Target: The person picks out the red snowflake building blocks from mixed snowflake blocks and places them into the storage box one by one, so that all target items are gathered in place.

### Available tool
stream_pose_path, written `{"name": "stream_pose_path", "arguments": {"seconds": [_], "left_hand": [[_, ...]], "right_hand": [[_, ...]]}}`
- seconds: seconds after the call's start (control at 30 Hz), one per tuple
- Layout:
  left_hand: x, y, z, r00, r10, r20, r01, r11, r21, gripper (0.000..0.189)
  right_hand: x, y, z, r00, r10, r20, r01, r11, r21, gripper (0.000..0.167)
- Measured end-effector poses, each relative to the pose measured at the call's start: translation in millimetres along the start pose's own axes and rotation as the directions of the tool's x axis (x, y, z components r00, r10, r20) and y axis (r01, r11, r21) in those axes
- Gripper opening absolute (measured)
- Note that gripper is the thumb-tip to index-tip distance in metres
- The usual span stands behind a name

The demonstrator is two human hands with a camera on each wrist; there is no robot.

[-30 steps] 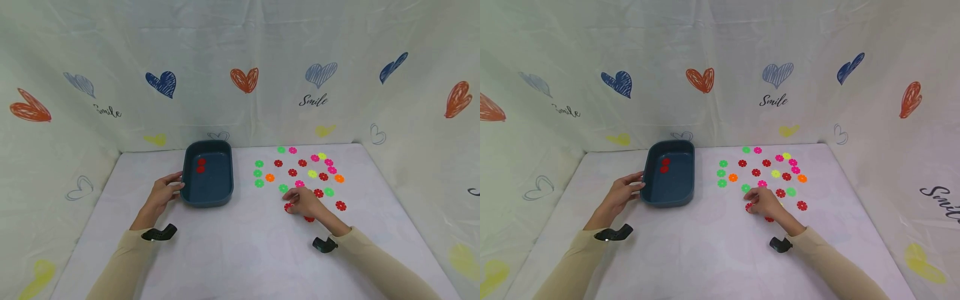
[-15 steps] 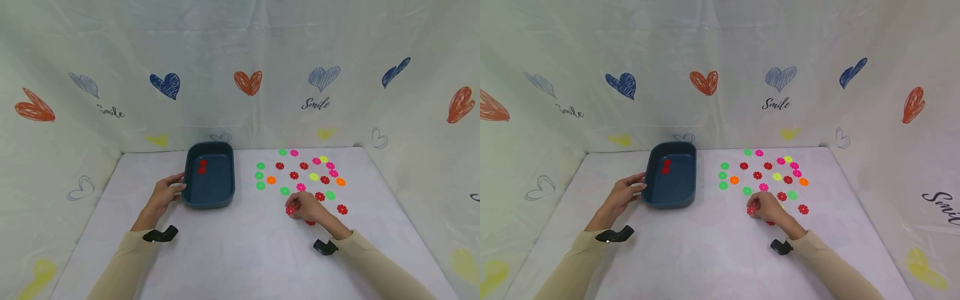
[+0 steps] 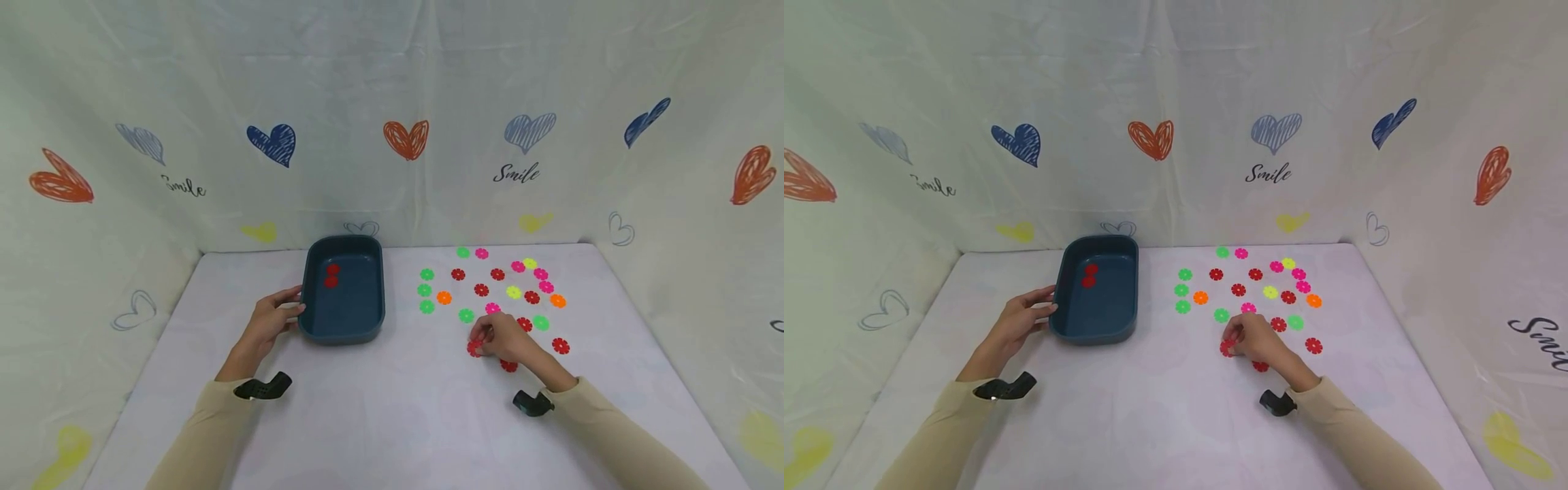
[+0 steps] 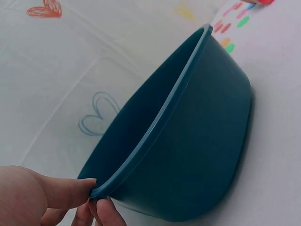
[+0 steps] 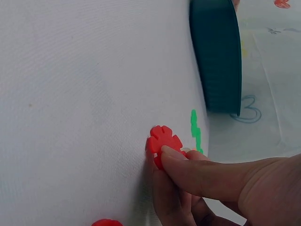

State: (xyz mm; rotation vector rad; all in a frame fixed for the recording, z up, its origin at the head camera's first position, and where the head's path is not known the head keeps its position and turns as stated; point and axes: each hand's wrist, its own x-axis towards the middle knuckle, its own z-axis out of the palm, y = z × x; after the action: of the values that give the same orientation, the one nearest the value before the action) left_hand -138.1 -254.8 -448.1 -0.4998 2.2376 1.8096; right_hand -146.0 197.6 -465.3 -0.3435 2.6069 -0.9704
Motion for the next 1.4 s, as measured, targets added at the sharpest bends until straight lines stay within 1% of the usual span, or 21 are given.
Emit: {"name": "stream_pose_path", "arguments": {"seconds": [0.13, 0.37, 0.5, 0.63, 0.7, 0.83, 0.97, 1.1, 1.27, 1.4], "left_hand": [[1.2, -1.3, -0.1, 1.000, -0.002, -0.003, 0.002, 1.000, -0.001, 0.057], [0.4, 0.1, 0.8, 1.000, -0.003, -0.010, 0.003, 1.000, -0.004, 0.057], [-2.2, 0.9, 0.6, 1.000, 0.001, -0.012, -0.001, 1.000, 0.004, 0.057], [-2.7, 0.7, 0.4, 1.000, 0.001, -0.009, -0.001, 1.000, 0.006, 0.057], [-1.9, 0.2, 0.6, 1.000, -0.001, -0.010, 0.001, 1.000, 0.005, 0.057], [-0.9, 0.1, 0.5, 1.000, -0.002, -0.010, 0.002, 1.000, 0.004, 0.056], [0.1, 0.6, 0.3, 1.000, -0.007, -0.014, 0.007, 1.000, -0.005, 0.057], [1.3, -0.2, 0.3, 1.000, -0.006, -0.022, 0.006, 1.000, -0.001, 0.057], [1.6, -1.2, -0.6, 1.000, -0.008, -0.025, 0.008, 1.000, 0.004, 0.057], [1.6, -1.0, -0.5, 1.000, -0.008, -0.025, 0.009, 1.000, 0.000, 0.056]], "right_hand": [[3.2, -0.2, -0.4, 0.999, -0.034, -0.013, 0.034, 0.999, 0.021, 0.020], [16.0, -6.5, -2.3, 0.993, -0.093, -0.078, 0.100, 0.991, 0.085, 0.016], [23.9, -14.5, -3.9, 0.986, -0.124, -0.111, 0.136, 0.985, 0.109, 0.013], [31.7, -23.5, -5.1, 0.983, -0.126, -0.132, 0.144, 0.980, 0.135, 0.013], [35.5, -28.7, -5.2, 0.982, -0.132, -0.137, 0.152, 0.978, 0.144, 0.014], [42.6, -41.0, -4.0, 0.976, -0.171, -0.138, 0.191, 0.970, 0.148, 0.014], [50.4, -54.1, -2.2, 0.977, -0.160, -0.144, 0.184, 0.968, 0.170, 0.015], [59.1, -64.7, 0.9, 0.981, -0.134, -0.144, 0.161, 0.967, 0.195, 0.015], [65.8, -77.1, 3.4, 0.982, -0.142, -0.126, 0.167, 0.962, 0.217, 0.015], [71.4, -88.7, 4.1, 0.982, -0.143, -0.125, 0.169, 0.959, 0.226, 0.017]]}}
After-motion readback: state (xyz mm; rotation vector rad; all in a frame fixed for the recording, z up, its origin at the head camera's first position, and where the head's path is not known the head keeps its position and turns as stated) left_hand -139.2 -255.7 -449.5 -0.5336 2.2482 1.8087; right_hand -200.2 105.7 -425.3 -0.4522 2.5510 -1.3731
